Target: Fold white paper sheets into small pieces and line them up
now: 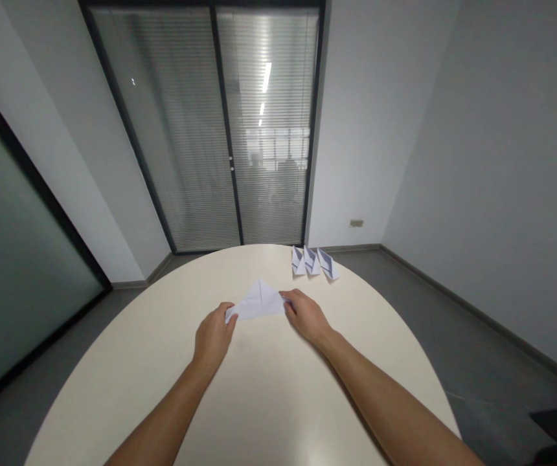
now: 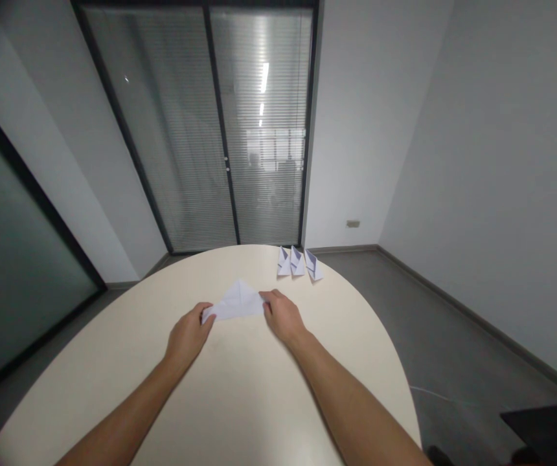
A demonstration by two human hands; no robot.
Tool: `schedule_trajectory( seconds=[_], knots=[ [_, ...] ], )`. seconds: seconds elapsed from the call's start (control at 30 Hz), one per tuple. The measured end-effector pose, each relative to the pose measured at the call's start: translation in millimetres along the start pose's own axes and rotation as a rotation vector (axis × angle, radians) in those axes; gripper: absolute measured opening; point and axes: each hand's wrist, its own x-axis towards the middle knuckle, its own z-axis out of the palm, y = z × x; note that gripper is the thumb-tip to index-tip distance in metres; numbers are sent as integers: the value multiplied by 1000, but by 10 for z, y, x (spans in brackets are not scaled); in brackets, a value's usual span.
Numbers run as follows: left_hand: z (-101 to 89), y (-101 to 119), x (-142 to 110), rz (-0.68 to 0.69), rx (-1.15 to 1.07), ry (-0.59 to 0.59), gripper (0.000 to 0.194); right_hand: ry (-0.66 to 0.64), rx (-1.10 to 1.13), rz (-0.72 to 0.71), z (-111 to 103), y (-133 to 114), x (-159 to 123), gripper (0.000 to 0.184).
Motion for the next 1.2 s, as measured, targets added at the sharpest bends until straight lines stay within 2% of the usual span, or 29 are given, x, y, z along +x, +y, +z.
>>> schedule_trajectory(
  seconds=[0.2, 0.37, 0.63, 0.97, 1.2],
  knots=[
    [13, -19, 6, 15, -5, -11, 17, 65, -42, 68, 57, 36, 8, 46],
    [5, -23, -1, 29, 16, -19, 20, 50, -95, 133, 54, 25, 8, 48],
    [-53, 50, -34, 86, 173, -53, 30, 55, -105, 211, 64, 55, 10, 51],
    [-28, 38, -23, 124, 231, -60, 31, 23, -142, 116, 21, 13, 8, 30],
    [31, -10, -9, 159, 229, -55, 30, -13, -224, 64, -9, -34, 3, 30]
  ],
)
